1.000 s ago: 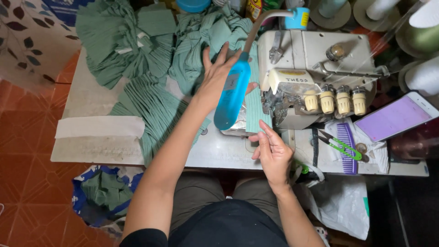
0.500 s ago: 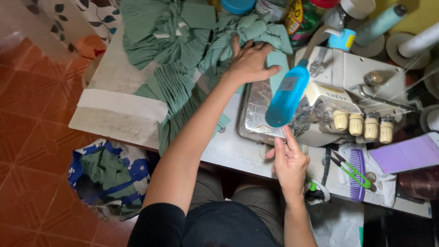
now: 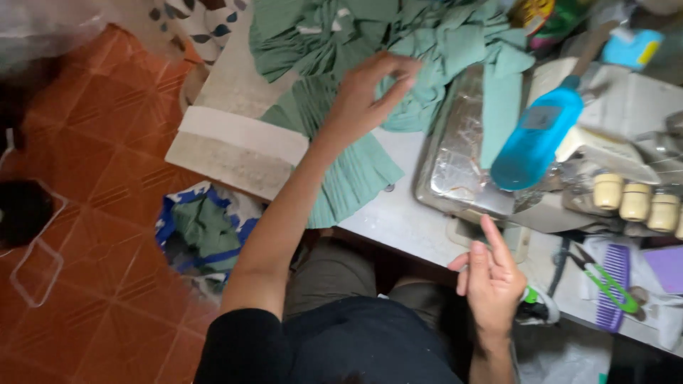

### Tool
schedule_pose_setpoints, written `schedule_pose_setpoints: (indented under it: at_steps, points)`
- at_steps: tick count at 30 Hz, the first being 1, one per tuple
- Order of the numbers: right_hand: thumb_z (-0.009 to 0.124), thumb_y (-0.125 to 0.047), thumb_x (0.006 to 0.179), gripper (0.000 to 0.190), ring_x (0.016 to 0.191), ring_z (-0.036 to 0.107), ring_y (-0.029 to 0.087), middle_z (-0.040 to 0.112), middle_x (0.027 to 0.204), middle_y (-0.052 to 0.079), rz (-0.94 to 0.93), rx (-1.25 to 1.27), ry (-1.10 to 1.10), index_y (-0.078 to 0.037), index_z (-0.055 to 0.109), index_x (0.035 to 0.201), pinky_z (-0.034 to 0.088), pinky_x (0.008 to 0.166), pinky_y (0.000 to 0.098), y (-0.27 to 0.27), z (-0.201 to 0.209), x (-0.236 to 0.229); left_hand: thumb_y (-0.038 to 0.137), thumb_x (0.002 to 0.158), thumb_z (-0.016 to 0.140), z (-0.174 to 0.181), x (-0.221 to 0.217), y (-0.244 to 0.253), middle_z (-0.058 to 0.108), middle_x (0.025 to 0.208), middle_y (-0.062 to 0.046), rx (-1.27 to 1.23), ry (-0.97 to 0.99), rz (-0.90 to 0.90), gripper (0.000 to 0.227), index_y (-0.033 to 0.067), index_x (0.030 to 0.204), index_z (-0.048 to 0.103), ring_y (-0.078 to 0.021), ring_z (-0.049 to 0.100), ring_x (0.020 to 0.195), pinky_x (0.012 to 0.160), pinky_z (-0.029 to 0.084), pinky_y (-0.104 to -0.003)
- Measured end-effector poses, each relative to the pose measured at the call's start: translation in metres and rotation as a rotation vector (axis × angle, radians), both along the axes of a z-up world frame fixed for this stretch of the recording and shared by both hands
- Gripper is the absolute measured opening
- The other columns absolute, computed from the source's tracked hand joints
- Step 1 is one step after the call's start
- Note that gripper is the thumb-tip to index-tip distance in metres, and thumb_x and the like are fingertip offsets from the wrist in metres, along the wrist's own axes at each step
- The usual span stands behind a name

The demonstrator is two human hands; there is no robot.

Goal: Sewing pleated fabric strips using a serger machine

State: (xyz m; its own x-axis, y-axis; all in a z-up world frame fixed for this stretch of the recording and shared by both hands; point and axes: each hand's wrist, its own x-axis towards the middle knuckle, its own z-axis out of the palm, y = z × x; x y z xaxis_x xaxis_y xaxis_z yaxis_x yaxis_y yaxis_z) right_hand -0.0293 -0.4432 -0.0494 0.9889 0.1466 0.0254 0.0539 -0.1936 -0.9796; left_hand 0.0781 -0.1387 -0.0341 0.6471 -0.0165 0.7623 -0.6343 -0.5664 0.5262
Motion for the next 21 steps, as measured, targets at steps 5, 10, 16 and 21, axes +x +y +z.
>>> schedule_pose_setpoints:
  at_steps: [5, 10, 16, 21]
  points:
    - [0.047, -0.01, 0.102, 0.039, 0.04, 0.042, 0.009, 0.059, 0.062, 0.014, 0.04, 0.001, -0.048, 0.004, 0.05, 0.139, 0.04, 0.047, 0.019, 0.007, 0.007, -0.006, 0.014, 0.096, 0.062, 0.019, -0.134, 0.023, 0.06, 0.094, -0.009, 0.045, 0.211, 0.251, 0.012, 0.0026, 0.1, 0.064, -0.0229, 0.06, 0.09, 0.079, 0.051, -0.034]
    - [0.048, -0.008, 0.101, 0.033, 0.041, 0.043, 0.009, 0.06, 0.064, 0.01, 0.104, 0.005, -0.036, 0.003, 0.056, 0.131, 0.041, 0.047, 0.0177, 0.012, 0.004, -0.008, 0.039, 0.089, 0.065, -0.034, -0.206, -0.001, 0.063, 0.096, -0.005, 0.214, 0.618, 0.502, 0.03, 0.0118, 0.1, 0.066, -0.0229, 0.057, 0.092, 0.086, 0.042, -0.042]
    - [0.051, -0.007, 0.1, 0.026, 0.041, 0.047, 0.009, 0.062, 0.063, 0.009, 0.162, -0.046, -0.08, 0.0, 0.061, 0.123, 0.042, 0.047, 0.0182, 0.012, 0.003, -0.011, 0.058, 0.092, 0.055, -0.062, -0.219, -0.014, 0.06, 0.113, -0.009, 0.495, 0.49, 0.98, 0.054, 0.0101, 0.116, 0.061, -0.0294, 0.053, 0.104, 0.088, 0.035, -0.045]
    - [0.053, -0.009, 0.098, 0.022, 0.039, 0.046, 0.009, 0.064, 0.062, 0.008, 0.16, -0.101, -0.124, -0.002, 0.065, 0.116, 0.041, 0.044, 0.0182, 0.009, 0.003, -0.014, 0.033, 0.089, 0.068, -0.064, -0.206, -0.008, 0.061, 0.099, -0.002, 0.315, 0.637, 0.921, 0.017, 0.0171, 0.085, 0.063, -0.0268, 0.053, 0.1, 0.088, 0.032, -0.046]
